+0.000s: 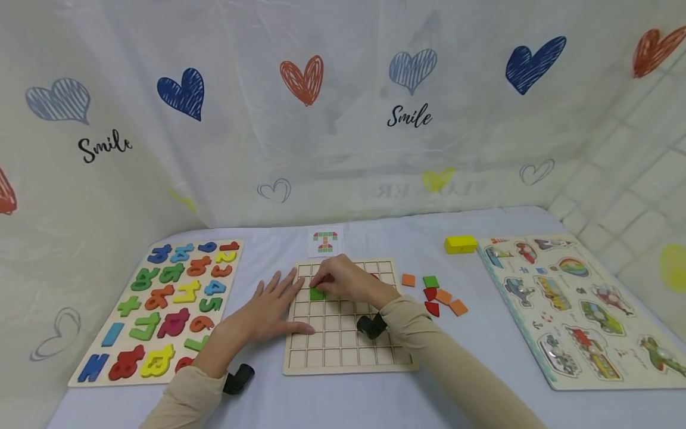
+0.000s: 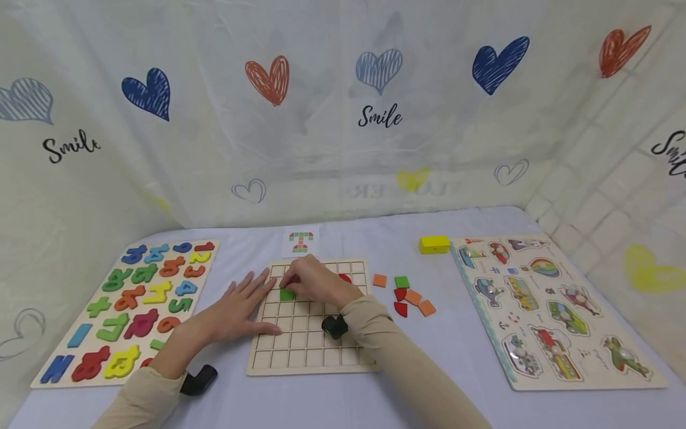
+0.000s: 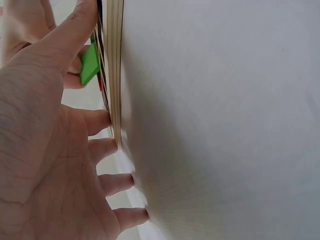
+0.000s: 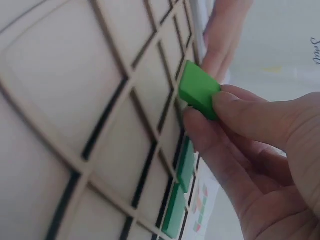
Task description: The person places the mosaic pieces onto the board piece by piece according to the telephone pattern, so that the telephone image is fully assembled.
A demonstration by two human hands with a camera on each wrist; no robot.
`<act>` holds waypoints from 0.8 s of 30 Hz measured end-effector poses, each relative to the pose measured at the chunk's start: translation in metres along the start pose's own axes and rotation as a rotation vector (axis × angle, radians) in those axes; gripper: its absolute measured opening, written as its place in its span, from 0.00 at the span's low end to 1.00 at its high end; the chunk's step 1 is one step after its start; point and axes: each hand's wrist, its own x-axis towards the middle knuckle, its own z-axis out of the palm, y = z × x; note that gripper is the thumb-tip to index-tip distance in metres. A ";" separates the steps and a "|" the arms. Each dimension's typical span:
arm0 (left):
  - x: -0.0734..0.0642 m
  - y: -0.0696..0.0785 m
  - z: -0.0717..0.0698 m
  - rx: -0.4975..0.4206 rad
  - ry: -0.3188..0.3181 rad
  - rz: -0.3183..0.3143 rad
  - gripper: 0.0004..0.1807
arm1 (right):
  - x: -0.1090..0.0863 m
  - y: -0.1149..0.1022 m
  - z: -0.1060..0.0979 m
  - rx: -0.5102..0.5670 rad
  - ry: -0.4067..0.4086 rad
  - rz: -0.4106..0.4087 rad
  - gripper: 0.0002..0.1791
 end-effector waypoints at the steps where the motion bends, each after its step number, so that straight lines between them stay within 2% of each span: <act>1: 0.000 0.000 0.000 -0.001 -0.001 0.002 0.61 | 0.000 0.000 0.000 -0.008 -0.003 0.002 0.05; 8: 0.001 -0.002 0.001 0.006 -0.009 -0.002 0.61 | 0.000 -0.001 0.001 -0.061 -0.016 -0.022 0.06; 17: 0.003 -0.003 0.000 0.011 -0.004 0.004 0.62 | 0.004 -0.014 0.001 -0.175 -0.054 -0.010 0.07; 24: 0.002 -0.002 0.000 -0.008 0.002 0.007 0.61 | 0.002 -0.018 0.006 -0.217 -0.071 0.008 0.07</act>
